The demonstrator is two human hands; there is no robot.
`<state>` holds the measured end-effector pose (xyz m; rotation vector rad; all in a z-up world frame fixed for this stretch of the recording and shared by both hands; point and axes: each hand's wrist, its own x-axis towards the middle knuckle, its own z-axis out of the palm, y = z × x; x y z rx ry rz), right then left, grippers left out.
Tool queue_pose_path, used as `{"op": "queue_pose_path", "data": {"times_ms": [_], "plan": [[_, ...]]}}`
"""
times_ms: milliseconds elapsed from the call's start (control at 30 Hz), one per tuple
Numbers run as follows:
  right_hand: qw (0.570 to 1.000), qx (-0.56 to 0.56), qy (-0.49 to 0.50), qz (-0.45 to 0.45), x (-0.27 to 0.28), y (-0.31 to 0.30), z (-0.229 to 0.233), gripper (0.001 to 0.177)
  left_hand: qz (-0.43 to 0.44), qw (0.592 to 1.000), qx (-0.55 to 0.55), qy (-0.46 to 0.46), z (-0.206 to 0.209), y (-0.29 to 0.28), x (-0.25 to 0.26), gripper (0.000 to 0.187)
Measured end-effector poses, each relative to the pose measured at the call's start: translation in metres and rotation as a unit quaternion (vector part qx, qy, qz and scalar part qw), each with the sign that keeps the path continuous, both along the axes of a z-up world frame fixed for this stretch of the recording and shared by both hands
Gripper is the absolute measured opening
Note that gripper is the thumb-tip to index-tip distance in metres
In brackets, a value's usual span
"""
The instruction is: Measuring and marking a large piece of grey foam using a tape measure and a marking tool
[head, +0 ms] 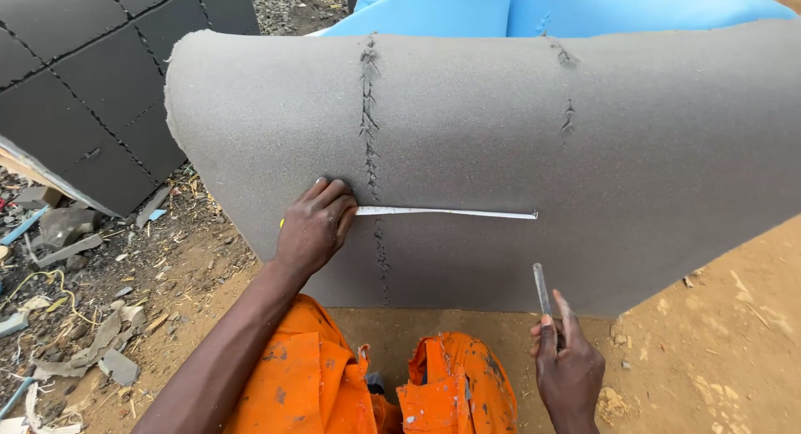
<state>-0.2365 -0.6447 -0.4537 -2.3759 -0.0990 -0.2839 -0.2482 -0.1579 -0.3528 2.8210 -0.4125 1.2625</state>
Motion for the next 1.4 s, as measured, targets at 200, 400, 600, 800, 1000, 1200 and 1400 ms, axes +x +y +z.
{"op": "queue_pose_path", "data": {"times_ms": [200,400,600,800,1000,1200,1400], "plan": [[0.997,-0.017,-0.053,-0.050,0.042,0.021,-0.025,0.036,-0.011,1.000,-0.025,0.002,-0.003,0.003,0.002,0.016],[0.984,-0.058,-0.171,-0.004,0.079,0.047,-0.019,0.025,0.033,0.999,0.012,-0.021,-0.014,0.013,0.004,0.013],[0.972,-0.095,-0.213,0.024,0.115,0.051,-0.027,0.025,0.005,1.000,0.016,-0.004,0.007,-0.001,-0.009,0.013],[0.950,-0.164,-0.267,0.007,0.127,0.055,-0.024,0.027,0.027,0.999,0.028,0.005,0.003,0.002,-0.009,0.015],[0.970,-0.192,-0.145,0.041,0.116,0.035,-0.068,0.018,0.019,0.999,0.023,-0.012,0.001,0.003,-0.006,0.015],[0.959,-0.178,-0.222,0.010,0.124,0.043,-0.024,0.024,0.017,0.999,0.026,-0.011,0.003,0.001,-0.007,0.016],[0.971,-0.191,-0.140,0.027,0.121,0.042,-0.047,0.019,0.014,0.999,0.029,-0.012,0.006,-0.001,-0.009,0.015]]}}
